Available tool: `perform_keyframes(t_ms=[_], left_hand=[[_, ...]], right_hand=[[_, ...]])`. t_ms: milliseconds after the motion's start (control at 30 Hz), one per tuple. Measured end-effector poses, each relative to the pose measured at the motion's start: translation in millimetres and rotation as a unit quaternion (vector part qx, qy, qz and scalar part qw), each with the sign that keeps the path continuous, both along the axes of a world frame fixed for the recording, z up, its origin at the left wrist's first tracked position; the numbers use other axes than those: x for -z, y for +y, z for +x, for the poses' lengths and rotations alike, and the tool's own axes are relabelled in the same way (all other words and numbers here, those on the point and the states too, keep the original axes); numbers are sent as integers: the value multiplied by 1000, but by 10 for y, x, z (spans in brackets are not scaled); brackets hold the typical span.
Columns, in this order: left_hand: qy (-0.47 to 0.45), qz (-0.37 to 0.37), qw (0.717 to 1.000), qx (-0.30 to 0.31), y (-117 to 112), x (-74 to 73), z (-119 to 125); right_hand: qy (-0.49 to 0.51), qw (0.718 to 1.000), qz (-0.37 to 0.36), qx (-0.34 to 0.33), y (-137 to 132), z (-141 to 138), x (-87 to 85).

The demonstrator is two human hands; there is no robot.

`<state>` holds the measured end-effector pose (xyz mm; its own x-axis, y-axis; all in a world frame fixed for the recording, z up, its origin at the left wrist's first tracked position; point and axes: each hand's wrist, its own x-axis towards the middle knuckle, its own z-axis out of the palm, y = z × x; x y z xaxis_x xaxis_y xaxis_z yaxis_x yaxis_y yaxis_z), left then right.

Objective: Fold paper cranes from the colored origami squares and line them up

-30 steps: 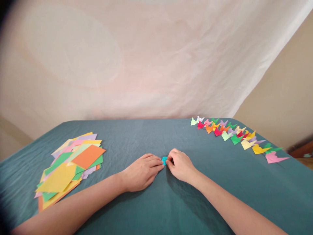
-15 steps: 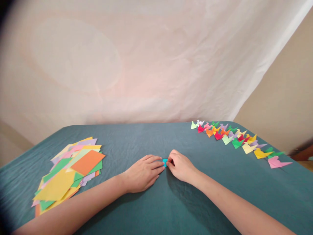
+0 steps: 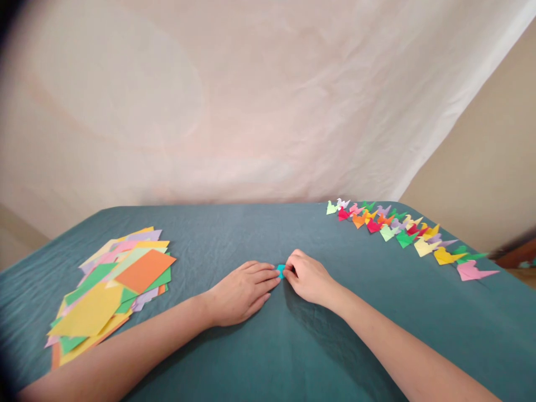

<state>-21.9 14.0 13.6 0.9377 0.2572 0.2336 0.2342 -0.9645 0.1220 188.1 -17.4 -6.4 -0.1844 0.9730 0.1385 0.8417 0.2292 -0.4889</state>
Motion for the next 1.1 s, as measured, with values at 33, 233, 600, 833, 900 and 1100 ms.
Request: perform_keyframes(t_ms=[33,233,600,833,900,1100], left_hand=[[1,-1,1000,0,-3,-3,2],[2,0,1000,0,-14,-22,6],[2,10,1000,-3,-17,-11,19],[13,31,999,-9,-27,-6,34],[16,34,999,-11,-29,0,36],[25,41,999,-20,-39,13,34]], right_hand=[[-3,1000,1,4,-4,-6,0],[-23,1000,-2,19,-1,-39,0],[-48,998,-8,36,8,-64,6],[-50,998,-13,41,17,-68,-3],[-52,998,-13,44,20,-74,-14],[-49,998,-17,45,23,-76,-10]])
